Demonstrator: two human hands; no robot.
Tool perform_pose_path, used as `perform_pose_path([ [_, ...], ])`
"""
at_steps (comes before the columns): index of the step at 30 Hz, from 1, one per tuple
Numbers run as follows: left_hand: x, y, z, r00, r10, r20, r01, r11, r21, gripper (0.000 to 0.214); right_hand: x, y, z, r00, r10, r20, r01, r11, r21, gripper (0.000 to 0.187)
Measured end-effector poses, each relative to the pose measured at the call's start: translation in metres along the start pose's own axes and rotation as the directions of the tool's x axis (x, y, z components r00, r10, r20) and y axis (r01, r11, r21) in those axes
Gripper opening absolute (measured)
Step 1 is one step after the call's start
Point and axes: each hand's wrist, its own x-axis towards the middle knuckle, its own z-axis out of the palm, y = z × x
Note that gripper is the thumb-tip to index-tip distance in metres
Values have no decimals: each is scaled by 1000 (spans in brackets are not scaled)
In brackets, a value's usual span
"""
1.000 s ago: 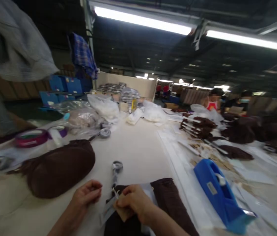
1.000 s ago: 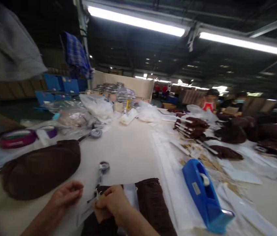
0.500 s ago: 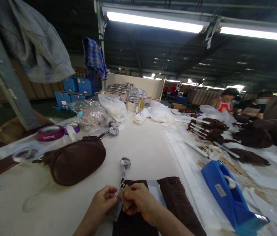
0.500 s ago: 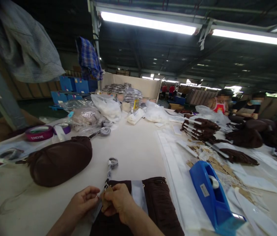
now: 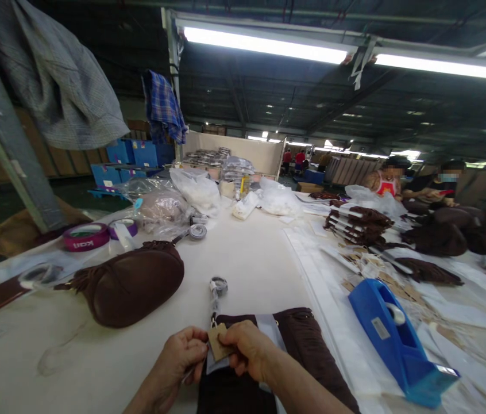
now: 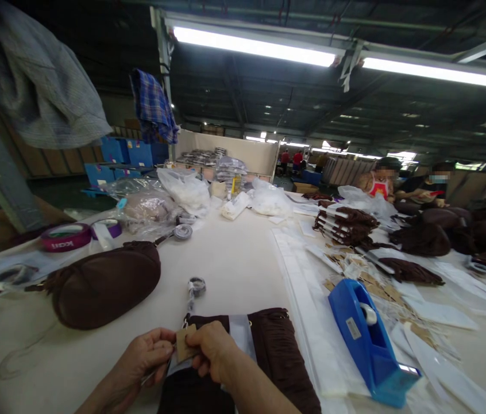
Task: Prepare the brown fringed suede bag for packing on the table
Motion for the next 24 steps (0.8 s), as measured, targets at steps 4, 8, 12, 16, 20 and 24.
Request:
perform_pose_path([
  [4, 3, 6, -12, 997, -10, -74, 29, 963, 268, 27, -1, 2, -3, 999, 23, 26, -23, 1000, 5, 16],
  [8, 1, 13, -21, 989, 24, -143, 40, 901, 433, 18, 0, 3, -3, 998, 42, 56, -42, 999, 9, 17],
  [12, -7, 15, -15, 996, -30, -83, 49, 969, 242, 23, 2, 4, 0, 997, 46, 56, -47, 999, 7, 16],
  [16, -11, 11, -8, 993, -115, -2, 115, 993, 30, 36, 5, 3, 1, 995, 59, 85, -61, 998, 24, 16],
  [20, -11, 10, -10, 986, -163, 46, 166, 982, -91, 41, 8, 4, 2, 993, 58, 102, -63, 997, 47, 16],
  [24, -11, 19, -10, 971, -226, -77, 209, 960, -188, 44, 8, 7, -2, 992, 60, 109, -66, 996, 59, 16],
])
